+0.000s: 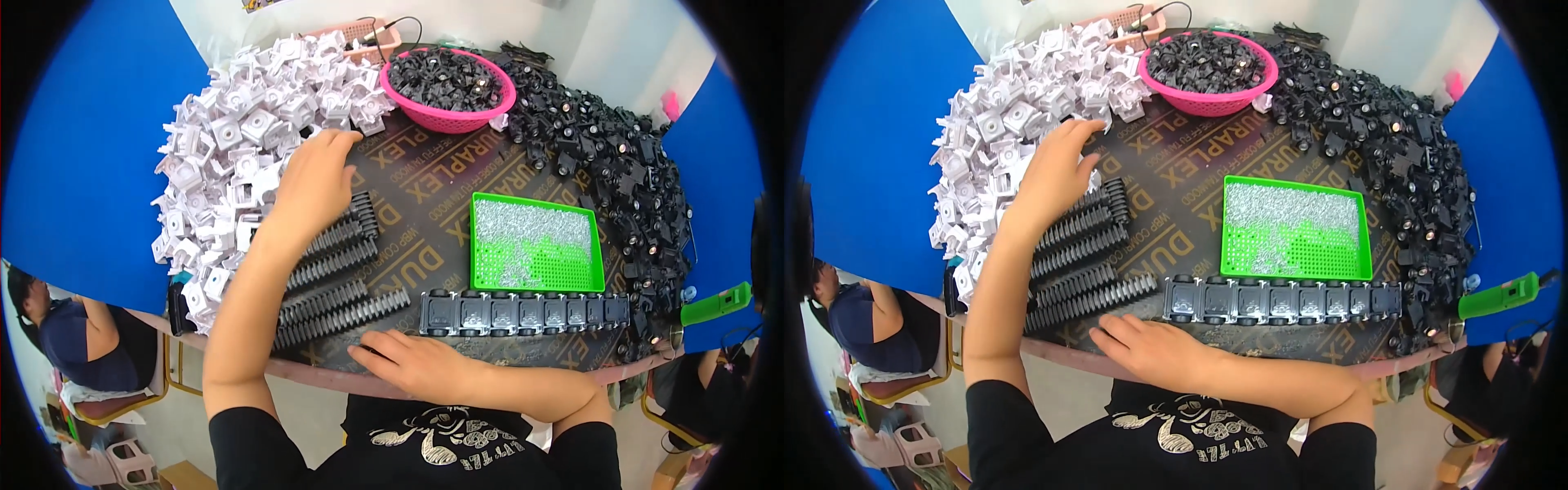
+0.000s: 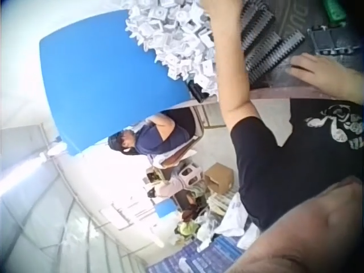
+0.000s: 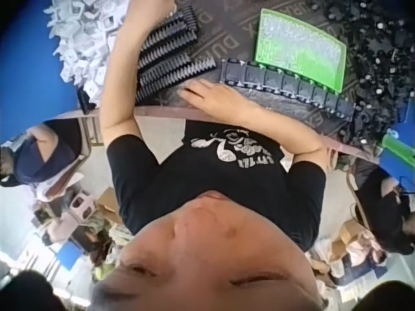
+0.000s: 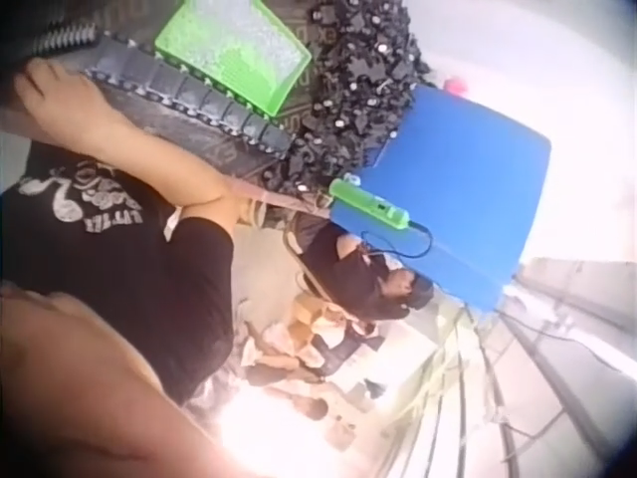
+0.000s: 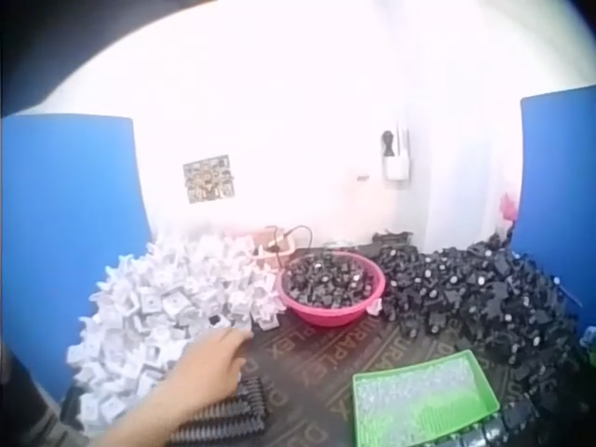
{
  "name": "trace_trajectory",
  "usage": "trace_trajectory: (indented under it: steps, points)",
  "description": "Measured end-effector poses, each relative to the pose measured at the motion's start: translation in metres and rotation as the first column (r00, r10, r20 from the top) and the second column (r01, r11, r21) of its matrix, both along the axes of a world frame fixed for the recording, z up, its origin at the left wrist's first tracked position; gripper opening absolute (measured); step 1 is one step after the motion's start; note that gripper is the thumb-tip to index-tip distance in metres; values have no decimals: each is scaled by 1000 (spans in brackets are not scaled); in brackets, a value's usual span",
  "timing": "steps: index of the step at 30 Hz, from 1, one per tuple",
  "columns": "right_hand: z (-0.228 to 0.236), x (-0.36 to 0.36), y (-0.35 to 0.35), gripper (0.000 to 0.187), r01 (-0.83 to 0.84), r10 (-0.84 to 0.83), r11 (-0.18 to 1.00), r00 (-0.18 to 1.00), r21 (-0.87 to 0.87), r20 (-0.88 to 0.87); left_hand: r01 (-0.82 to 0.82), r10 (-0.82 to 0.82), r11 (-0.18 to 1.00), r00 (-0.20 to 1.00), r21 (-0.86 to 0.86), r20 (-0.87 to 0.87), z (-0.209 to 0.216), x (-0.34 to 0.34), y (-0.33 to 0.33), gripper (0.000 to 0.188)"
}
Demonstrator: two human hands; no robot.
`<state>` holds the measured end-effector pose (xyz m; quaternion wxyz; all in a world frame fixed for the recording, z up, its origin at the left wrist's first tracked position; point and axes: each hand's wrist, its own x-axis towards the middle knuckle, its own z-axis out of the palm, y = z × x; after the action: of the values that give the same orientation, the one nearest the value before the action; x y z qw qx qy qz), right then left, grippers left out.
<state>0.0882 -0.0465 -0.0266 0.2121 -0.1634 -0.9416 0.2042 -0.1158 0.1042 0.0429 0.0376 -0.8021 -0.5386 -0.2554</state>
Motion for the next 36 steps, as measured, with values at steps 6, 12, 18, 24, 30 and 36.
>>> trace_trajectory:
  steps: [6,12,18,24,30,36]
  points:
    - [17,24,17,51,19,-19,1000,967,-2,-255,-547,99,729,678,-410,-728,-24,7,97,59]
    - [28,37,38,33,272,-183,957,834,100,-520,-534,29,739,634,-411,-773,-27,16,88,33]
    - [33,45,51,33,412,-272,908,727,83,-631,-366,-90,805,704,-468,-704,-19,0,77,30]
    - [41,49,52,31,454,-436,876,608,-159,-663,-133,153,958,986,-253,60,-10,-22,75,22]
    - [32,64,67,30,241,-552,832,454,-500,-699,405,163,798,568,-446,807,17,64,-19,19]
    - [34,54,64,31,17,-548,799,432,-601,-716,636,274,724,93,-269,957,-26,100,-79,21]
